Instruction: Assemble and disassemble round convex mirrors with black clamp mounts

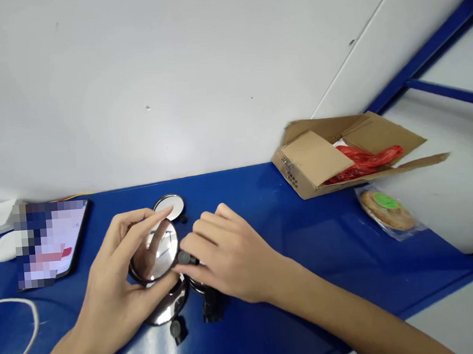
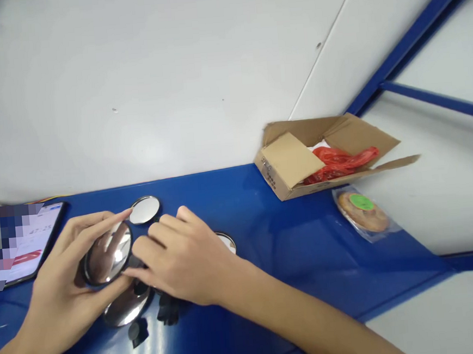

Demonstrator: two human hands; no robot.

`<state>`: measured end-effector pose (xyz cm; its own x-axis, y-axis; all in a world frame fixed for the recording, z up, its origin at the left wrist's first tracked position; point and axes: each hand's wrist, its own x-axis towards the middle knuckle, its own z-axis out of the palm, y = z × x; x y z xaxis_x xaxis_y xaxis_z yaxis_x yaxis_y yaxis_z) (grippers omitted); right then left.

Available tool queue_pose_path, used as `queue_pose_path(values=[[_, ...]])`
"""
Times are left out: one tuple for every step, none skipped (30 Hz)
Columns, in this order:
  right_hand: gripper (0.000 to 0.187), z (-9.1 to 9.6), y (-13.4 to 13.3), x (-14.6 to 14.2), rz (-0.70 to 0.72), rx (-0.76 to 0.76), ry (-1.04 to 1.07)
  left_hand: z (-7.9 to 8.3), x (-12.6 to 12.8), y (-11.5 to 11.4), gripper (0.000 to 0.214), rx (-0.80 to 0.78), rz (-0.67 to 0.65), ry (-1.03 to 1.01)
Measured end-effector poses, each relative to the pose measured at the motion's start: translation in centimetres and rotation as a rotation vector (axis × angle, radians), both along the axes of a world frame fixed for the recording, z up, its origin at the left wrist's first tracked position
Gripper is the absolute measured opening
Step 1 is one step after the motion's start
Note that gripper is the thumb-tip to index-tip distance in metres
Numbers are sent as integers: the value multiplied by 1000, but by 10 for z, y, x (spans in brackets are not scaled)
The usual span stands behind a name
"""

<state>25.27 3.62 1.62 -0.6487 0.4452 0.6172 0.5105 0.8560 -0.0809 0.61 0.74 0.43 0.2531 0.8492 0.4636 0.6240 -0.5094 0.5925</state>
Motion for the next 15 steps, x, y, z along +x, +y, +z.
queue_pose_path(values=[[40, 0, -3, -2, -5, 58, -10, -1, -1, -2, 67, 28, -2, 30], [41, -1, -5, -4, -5, 103, -9, -2, -1, -5, 62, 59, -17, 62], [43, -1, -8, -5, 1, 137, 1, -2, -2, -7, 58, 94, -38, 99], [44, -2, -10, -6, 11, 160, 11, -3, -3, -9, 53, 131, -56, 140], [44, -2, -12, -6, 25, 177, 17, -3, -3, -10, 49, 167, -66, 175], [44, -2, -13, -6, 40, 187, 18, -4, -5, -11, 47, 197, -67, 199], [42, -3, -14, -6, 55, 188, 9, -4, -6, -11, 45, 217, -63, 213], [39, -2, -16, -6, 70, 185, -6, -4, -7, -11, 42, 232, -61, 224], [36, -2, -17, -6, 81, 175, -21, -4, -9, -11, 39, 245, -68, 235], [35, 0, -18, -5, 91, 158, -34, -4, -11, -10, 35, 259, -87, 249], [35, 1, -19, -4, 103, 137, -45, -2, -12, -9, 32, 268, -116, 264], [37, 3, -20, -3, 119, 108, -58, -1, -14, -8, 30, 266, -153, 273], [39, 5, -20, -2, 140, 70, -73, 1, -15, -7, 30, 252, -190, 275], [42, 6, -20, -1, 165, 24, -84, 2, -15, -7, 31, 226, -223, 271], [45, 7, -20, 1, 191, -26, -93, 4, -16, -7, 34, 188, -250, 262]])
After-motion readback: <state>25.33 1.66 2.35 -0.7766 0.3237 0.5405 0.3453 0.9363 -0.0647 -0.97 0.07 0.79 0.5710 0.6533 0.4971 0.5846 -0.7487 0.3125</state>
